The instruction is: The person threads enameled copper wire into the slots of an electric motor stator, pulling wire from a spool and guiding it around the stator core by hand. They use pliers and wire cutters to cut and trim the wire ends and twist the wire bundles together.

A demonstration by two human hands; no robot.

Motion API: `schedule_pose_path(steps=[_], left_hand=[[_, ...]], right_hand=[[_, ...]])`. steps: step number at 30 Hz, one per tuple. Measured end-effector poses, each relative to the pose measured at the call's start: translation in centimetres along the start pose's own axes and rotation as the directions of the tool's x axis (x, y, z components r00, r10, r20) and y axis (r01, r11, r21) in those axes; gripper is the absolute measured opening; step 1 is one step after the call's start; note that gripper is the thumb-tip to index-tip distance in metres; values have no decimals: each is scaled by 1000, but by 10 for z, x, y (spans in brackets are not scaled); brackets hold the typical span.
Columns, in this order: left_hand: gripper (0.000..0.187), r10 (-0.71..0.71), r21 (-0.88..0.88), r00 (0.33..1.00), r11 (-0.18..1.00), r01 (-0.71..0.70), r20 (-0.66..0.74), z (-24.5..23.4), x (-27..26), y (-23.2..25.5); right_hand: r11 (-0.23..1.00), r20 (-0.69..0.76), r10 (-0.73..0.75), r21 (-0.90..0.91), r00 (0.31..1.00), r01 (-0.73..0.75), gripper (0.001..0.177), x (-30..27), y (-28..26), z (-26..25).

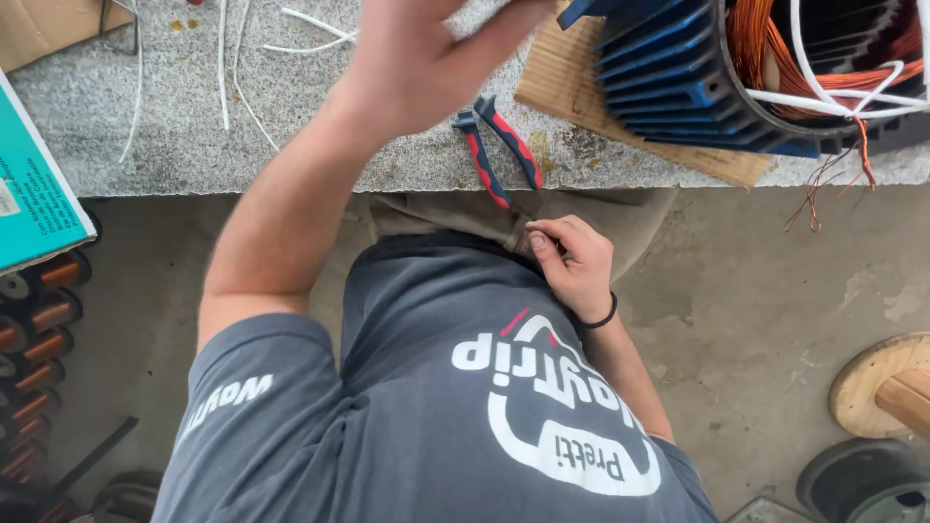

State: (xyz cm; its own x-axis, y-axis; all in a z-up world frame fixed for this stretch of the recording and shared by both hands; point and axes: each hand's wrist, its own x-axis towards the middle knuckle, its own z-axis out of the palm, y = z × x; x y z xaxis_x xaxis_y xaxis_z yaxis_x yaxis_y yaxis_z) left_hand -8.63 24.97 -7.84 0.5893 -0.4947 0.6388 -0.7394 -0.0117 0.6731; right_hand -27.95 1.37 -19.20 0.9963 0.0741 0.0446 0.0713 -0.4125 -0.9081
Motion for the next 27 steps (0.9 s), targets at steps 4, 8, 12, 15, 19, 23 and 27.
schedule_pose_path(steps=[4, 8, 12, 15, 19, 23, 27], left_hand=[[11, -370, 240, 899, 874, 422, -233, -33, -96, 26], [12, -604, 197, 739, 719, 667, -297, -9, -148, 40], [14, -610, 203, 773, 746, 634, -174, 26, -134, 30], [37, -749, 346, 662, 618, 706, -13, 43, -116, 19], [52, -780, 406, 620, 596, 692, 88, 51, -110, -1], [54, -815, 312, 567, 573, 758, 121, 54, -111, -8], [54, -793, 226, 598, 607, 762, 114, 54, -132, -11]], right_hand=[[994, 101, -109, -7, 989, 110, 11, 27, 1, 2], [980, 131, -184, -57, 974, 193, 9, 44, 8, 9], [973, 31, -218, -71, 976, 219, 8, 46, -5, 12], [958, -9, -225, -186, 974, 220, 21, 41, -8, 17], [878, -218, -333, -426, 917, 218, 53, 42, -21, 28], [907, -180, -187, -408, 966, 99, 83, 48, -30, 35], [880, -147, -183, -465, 972, 95, 83, 55, -28, 38]])
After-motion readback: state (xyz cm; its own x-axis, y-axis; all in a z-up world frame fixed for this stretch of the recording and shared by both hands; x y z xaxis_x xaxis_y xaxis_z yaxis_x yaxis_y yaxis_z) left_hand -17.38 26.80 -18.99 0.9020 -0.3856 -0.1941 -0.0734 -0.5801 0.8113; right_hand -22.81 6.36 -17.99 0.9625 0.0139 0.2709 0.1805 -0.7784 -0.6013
